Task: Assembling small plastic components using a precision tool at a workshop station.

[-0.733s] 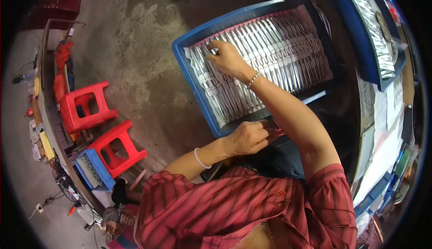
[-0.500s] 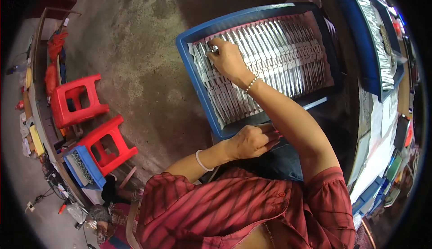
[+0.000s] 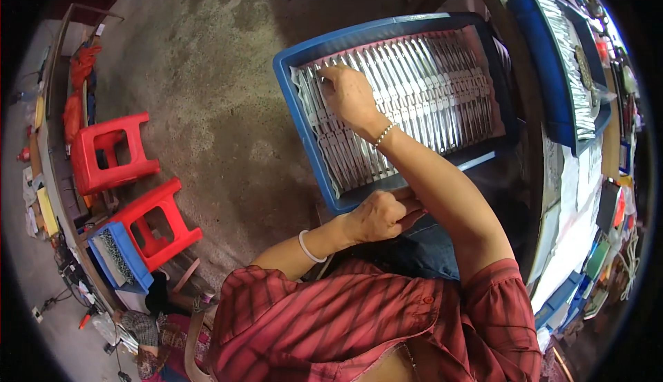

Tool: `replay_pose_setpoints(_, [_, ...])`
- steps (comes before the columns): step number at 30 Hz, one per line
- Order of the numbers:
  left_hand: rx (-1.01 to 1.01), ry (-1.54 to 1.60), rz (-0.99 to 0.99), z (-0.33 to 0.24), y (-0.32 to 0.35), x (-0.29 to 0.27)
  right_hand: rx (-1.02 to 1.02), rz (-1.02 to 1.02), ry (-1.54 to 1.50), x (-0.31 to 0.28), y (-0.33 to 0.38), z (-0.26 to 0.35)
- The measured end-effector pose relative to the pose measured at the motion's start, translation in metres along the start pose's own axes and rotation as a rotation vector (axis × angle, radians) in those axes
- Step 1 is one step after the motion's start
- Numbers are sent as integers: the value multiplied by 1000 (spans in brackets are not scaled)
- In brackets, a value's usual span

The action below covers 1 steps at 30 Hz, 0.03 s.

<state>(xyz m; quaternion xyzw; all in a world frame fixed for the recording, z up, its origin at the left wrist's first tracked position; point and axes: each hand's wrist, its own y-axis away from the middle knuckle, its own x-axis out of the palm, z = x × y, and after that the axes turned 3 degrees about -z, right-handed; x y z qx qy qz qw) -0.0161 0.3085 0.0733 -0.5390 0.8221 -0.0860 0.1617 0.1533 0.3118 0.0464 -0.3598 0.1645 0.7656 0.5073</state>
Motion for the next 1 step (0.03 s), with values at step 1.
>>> replay_pose_setpoints(1, [-1,6,-2,0,0,0,0,42,39,0,2,2])
